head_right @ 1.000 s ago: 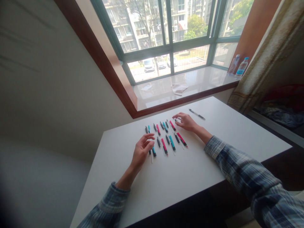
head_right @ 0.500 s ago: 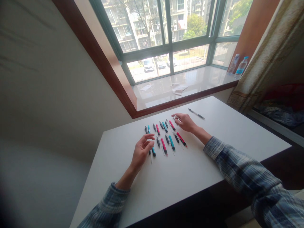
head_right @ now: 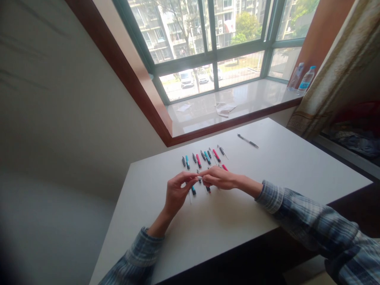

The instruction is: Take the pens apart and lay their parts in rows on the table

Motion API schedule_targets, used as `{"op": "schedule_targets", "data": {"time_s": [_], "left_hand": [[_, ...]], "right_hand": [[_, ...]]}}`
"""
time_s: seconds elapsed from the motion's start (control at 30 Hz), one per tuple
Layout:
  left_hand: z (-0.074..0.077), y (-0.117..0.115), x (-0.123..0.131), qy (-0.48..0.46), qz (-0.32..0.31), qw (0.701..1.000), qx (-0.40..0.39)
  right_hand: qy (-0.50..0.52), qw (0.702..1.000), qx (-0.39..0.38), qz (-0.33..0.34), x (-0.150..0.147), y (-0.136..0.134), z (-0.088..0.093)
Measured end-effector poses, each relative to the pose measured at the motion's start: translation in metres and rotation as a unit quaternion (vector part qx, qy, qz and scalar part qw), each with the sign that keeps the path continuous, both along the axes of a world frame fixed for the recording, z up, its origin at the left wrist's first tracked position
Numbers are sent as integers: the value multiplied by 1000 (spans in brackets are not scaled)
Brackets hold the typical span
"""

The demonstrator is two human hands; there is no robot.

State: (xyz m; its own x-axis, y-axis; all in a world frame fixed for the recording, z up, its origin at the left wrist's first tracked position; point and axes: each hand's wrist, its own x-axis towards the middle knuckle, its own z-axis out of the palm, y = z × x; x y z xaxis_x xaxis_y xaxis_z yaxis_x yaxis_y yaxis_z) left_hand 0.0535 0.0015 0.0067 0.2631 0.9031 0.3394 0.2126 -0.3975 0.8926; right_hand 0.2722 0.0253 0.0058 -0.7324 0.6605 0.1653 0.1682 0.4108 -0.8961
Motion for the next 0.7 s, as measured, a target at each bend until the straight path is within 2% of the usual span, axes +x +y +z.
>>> {"op": "schedule_targets", "data": {"time_s": [0.37,0.47,0.57,0.7], "left_hand": [[-6,2,-2,-12,8,999,-44],[-11,5,-4,-54,38,995,-74],[-16,7,-5,-82,56,988,-116],[-19,7,-4,-95,42,980,-172]], "right_hand": [[45,997,-56,-32,-4,-3,-6],[86,990,-46,-107,-3,2,-9],[168,966,-57,-189,0,9,-13],[241,940,-112,-215,3,14,-16]]}}
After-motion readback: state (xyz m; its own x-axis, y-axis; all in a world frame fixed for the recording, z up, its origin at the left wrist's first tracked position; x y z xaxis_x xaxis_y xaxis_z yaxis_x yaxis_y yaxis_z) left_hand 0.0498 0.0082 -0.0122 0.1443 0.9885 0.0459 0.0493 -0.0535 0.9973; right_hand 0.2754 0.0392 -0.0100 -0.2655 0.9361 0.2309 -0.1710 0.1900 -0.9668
